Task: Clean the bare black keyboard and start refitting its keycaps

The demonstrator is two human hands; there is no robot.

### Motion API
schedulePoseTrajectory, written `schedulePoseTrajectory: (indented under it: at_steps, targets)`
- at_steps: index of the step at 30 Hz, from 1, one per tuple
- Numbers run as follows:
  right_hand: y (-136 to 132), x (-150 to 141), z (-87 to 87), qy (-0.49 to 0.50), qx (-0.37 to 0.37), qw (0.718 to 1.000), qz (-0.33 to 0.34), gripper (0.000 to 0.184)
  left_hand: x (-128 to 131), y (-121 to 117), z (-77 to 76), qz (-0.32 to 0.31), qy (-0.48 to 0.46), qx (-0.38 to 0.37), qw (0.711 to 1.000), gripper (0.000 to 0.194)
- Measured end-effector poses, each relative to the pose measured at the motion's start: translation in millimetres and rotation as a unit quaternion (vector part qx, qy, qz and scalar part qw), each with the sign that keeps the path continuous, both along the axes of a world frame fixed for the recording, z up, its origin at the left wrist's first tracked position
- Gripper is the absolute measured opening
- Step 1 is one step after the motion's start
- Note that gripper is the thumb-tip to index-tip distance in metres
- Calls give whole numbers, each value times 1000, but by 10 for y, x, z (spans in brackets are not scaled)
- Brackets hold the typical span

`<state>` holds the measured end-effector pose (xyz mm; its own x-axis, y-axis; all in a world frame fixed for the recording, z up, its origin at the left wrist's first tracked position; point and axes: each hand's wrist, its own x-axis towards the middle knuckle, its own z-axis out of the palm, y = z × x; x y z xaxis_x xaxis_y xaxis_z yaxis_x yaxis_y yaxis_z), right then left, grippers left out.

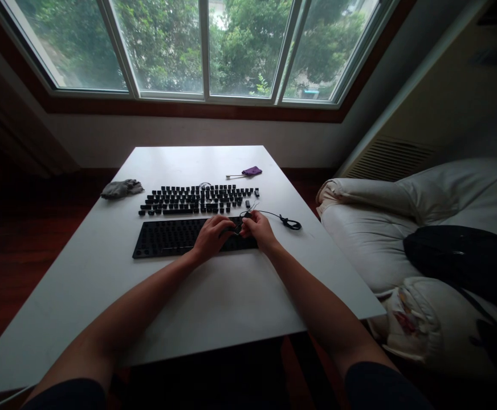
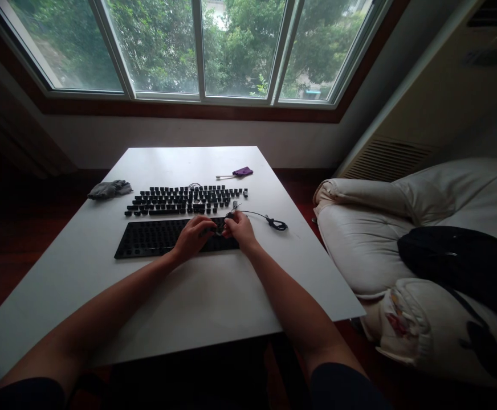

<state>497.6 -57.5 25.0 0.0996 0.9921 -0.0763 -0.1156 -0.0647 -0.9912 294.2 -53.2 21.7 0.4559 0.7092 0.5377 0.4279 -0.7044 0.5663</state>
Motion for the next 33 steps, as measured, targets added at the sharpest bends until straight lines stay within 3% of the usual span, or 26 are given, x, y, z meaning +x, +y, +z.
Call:
schedulePoseTrajectory:
  at_steps: [6, 13, 22, 33]
  targets:
    - [80, 185, -28, -6, 48, 995, -84, 26, -54, 166, 88, 83, -6, -31, 996, 16]
    - [159, 283, -113, -32, 71, 987, -141, 27, 88, 511, 92, 87, 41, -61, 993, 22]
    - [137, 281, -105, -28, 94, 987, -130, 28, 426, 958, -43, 103, 147, 12, 984, 20]
    - [122, 258, -32, -27, 99, 986, -128, 28, 596, 1130, -198, 142, 196, -6, 970, 17]
